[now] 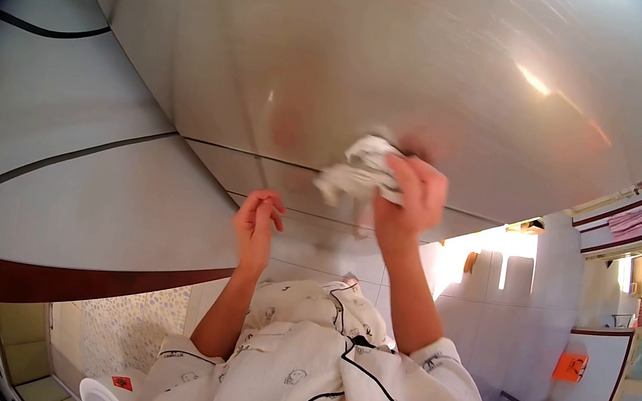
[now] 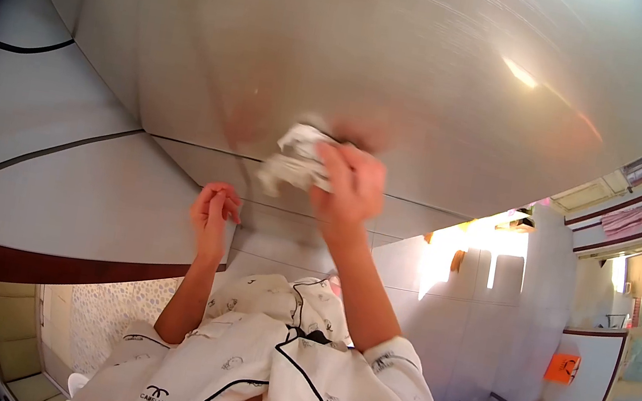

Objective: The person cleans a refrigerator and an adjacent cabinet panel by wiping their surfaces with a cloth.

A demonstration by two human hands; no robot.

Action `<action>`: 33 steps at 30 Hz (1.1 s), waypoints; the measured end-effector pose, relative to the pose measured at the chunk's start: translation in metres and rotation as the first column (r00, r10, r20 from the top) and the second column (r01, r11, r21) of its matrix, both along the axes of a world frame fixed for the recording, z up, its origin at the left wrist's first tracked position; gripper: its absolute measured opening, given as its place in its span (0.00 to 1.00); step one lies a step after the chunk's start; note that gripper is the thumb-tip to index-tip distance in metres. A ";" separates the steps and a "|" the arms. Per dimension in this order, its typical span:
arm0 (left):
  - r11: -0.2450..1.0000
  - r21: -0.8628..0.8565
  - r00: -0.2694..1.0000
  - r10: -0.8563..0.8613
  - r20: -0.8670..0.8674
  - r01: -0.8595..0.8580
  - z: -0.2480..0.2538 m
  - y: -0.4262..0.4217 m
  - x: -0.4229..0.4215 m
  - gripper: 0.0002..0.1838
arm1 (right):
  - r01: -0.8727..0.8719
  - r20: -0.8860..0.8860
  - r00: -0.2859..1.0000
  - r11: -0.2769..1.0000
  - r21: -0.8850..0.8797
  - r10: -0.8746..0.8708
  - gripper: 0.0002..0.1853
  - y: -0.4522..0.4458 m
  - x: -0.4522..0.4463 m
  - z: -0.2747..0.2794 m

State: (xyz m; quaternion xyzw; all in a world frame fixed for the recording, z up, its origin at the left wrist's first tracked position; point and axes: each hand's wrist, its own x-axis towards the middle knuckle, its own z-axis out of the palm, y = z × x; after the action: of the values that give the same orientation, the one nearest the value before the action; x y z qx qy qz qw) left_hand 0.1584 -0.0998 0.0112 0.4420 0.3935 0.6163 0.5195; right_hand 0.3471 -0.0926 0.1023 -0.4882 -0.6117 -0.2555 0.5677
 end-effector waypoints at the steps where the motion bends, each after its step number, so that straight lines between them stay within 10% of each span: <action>1: 0.999 0.003 0.999 -0.043 0.004 0.042 0.003 0.001 0.003 0.09 | -0.041 0.039 0.998 0.999 -0.011 0.041 0.19 0.008 -0.018 0.003; 7: 0.990 0.036 0.991 -0.133 0.014 0.133 -0.004 0.006 0.011 0.10 | 0.021 0.270 0.963 1.000 -0.012 -0.017 0.20 0.005 -0.003 0.024; 12: 0.993 -0.017 0.993 -0.114 0.032 0.115 -0.005 0.002 0.004 0.08 | 0.145 0.021 0.988 0.955 0.257 -0.156 0.18 0.005 0.033 0.126; 16: 0.993 -0.045 0.992 -0.107 0.067 0.110 -0.012 -0.005 0.008 0.08 | -0.005 0.302 0.953 0.994 0.113 -0.029 0.08 0.003 0.038 0.065; 18: 0.993 -0.043 0.992 -0.111 0.063 0.114 -0.016 -0.007 0.007 0.08 | -0.254 0.156 0.940 0.929 -0.270 0.303 0.09 0.002 0.030 -0.007; 20: 0.993 -0.031 0.992 -0.111 0.064 0.113 -0.018 -0.007 0.008 0.08 | -0.060 0.470 0.877 0.993 -0.103 0.102 0.11 -0.001 0.029 -0.045; 23: 0.991 -0.051 0.991 -0.122 0.049 0.125 -0.014 -0.007 0.002 0.08 | 0.023 0.468 0.880 0.978 -0.209 0.079 0.15 -0.012 0.032 -0.011; 25: 0.989 -0.064 0.990 -0.132 0.054 0.136 -0.009 -0.006 0.006 0.08 | 0.204 0.295 0.927 0.971 0.124 -0.233 0.18 -0.007 0.038 0.051; 27: 0.986 -0.063 0.986 -0.154 0.062 0.158 -0.006 -0.008 0.014 0.08 | 0.190 -0.039 0.981 0.907 0.377 -0.190 0.22 0.015 0.040 0.103; 31: 0.977 -0.032 0.975 -0.207 0.083 0.211 0.003 -0.006 0.037 0.08 | 0.070 0.316 0.941 0.982 0.174 -0.123 0.19 0.010 0.039 0.069; 33: 0.973 -0.039 0.971 -0.225 0.082 0.229 0.006 -0.008 0.041 0.08 | -0.324 0.160 0.913 0.906 -0.273 0.375 0.14 0.012 0.032 0.005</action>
State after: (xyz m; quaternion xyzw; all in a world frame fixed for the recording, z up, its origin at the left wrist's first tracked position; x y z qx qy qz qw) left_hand 0.1992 -0.1077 0.0172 0.4473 0.3346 0.5598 0.6120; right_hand 0.3789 -0.0801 0.1071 -0.4056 -0.7721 -0.1227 0.4736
